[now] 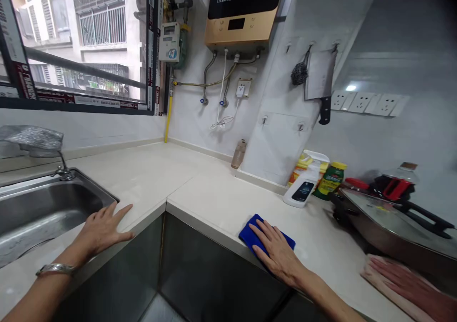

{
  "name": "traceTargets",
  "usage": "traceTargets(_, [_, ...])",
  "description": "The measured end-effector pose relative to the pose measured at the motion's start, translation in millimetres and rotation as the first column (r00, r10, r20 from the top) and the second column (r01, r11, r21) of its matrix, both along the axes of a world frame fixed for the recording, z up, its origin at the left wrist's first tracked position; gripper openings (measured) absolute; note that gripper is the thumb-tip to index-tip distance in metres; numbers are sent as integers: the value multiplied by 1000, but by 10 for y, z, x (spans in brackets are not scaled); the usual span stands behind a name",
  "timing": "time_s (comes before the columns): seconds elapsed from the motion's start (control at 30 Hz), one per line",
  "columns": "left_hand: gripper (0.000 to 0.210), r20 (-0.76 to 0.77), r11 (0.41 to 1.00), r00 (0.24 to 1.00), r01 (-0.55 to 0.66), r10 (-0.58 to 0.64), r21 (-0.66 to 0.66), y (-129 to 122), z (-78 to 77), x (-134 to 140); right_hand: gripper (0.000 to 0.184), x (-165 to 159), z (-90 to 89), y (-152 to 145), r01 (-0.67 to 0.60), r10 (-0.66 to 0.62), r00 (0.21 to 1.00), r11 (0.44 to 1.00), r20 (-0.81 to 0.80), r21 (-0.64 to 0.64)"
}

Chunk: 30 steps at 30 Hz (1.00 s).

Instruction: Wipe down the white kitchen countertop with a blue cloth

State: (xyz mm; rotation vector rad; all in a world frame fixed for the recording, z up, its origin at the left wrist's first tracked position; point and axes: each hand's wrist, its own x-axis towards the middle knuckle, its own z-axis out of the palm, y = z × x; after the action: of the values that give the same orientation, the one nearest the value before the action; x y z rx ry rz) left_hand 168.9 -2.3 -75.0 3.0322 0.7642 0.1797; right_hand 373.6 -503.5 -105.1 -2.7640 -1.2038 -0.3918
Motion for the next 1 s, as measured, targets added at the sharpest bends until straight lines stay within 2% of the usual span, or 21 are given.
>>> traceTargets(0.23, [93, 10, 998, 1000, 15, -15, -62, -56, 30, -5, 64, 78, -249, -821, 194, -194, 981, 981, 14, -20])
traceTargets(0.37, [89, -40, 1000, 999, 6, -7, -26, -117, 68, -15, 67, 299, -319, -943, 330, -328, 944, 941, 30, -78])
traceTargets(0.47, [86, -70, 999, 997, 17, -14, 39, -83, 45, -7, 67, 483, -276, -796, 463, -457, 886, 876, 79, -132])
traceTargets(0.6, [85, -79, 1000, 997, 16, -15, 13, 47, -37, 33, 63, 709, -125, -484, 541, -535, 840, 821, 87, -182])
traceTargets(0.77, [86, 14, 996, 999, 32, -33, 82, 151, -181, 66, 62, 1015, 10, -188, 516, -513, 855, 832, 68, -202])
traceTargets(0.87, [83, 51, 996, 998, 43, -47, 77, 173, -259, 58, 64, 1213, 37, 15, 510, -510, 858, 837, 54, -195])
traceTargets(1.0, [83, 87, 998, 996, 24, -29, 56, 206, -324, 53, 66, 1422, 78, 460, 516, -523, 852, 837, 9, -180])
